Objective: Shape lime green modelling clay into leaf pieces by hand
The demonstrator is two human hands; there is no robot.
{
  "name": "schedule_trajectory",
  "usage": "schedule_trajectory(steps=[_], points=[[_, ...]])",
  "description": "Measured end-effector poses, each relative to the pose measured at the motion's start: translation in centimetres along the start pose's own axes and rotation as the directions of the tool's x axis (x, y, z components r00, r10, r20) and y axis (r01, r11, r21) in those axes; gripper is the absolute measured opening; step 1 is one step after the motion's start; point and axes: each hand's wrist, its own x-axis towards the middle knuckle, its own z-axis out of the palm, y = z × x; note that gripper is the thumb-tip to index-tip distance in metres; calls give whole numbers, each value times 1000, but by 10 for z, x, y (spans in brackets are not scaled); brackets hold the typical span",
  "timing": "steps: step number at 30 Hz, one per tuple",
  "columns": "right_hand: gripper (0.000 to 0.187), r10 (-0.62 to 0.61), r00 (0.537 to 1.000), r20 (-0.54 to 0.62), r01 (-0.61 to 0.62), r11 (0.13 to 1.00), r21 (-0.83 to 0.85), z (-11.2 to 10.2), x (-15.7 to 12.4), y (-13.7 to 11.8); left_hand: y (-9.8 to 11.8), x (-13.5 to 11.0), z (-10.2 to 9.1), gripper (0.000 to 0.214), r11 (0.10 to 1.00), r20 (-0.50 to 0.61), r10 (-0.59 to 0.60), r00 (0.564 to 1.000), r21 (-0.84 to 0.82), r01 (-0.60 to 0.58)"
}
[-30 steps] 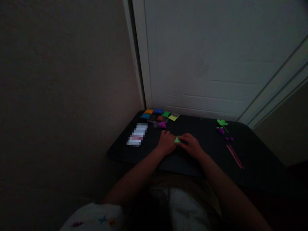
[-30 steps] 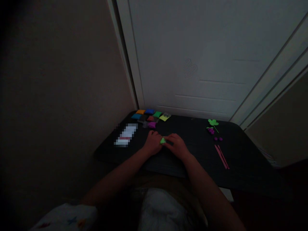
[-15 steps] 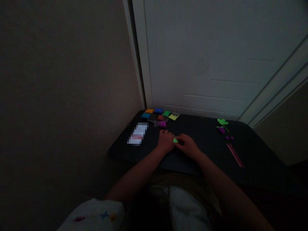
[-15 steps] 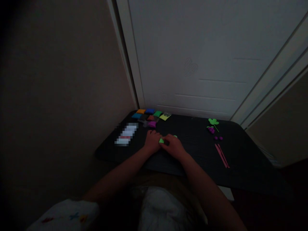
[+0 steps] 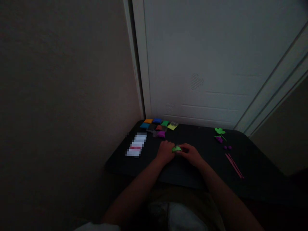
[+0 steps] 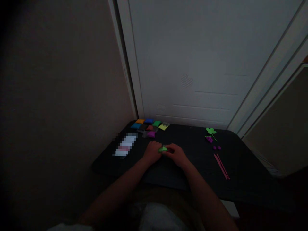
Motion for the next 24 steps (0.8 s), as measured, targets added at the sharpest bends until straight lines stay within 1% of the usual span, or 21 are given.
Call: schedule_trajectory(steps=[2,4,9,12,14,16,19,21,24], points=[[25,-24,999,30,25,999,-28,3,-1,0,1,-1,0,16,1000,14,12,1000,9,-12],[24,-53,998,34,55,996,-68,5,-1,-2,3,-1,2,17,1000,25,10,1000,22,-11],[17,-102,993,58,110,983,-149,7,0,-9,5,-3,2,21,998,22,-44,999,37,43],[16,-90,994,65,100,982,-163,10,1,-10,4,-4,1,20,999,30,-40,999,28,39],[16,-69,997,45,75,986,-152,12,1,-10,4,-4,-1,19,999,30,-28,999,25,27],[18,-34,999,11,35,994,-102,11,1,-9,5,-3,-2,19,999,25,-20,999,29,20],[23,62,998,-10,-62,996,59,5,2,-7,8,-1,-3,19,999,24,-25,999,27,24],[26,119,993,-11,-115,977,178,0,2,-7,9,2,-3,20,999,38,-37,999,8,37],[27,155,988,-17,-141,936,321,-5,3,-6,8,4,-3,22,997,58,-64,996,-36,66]])
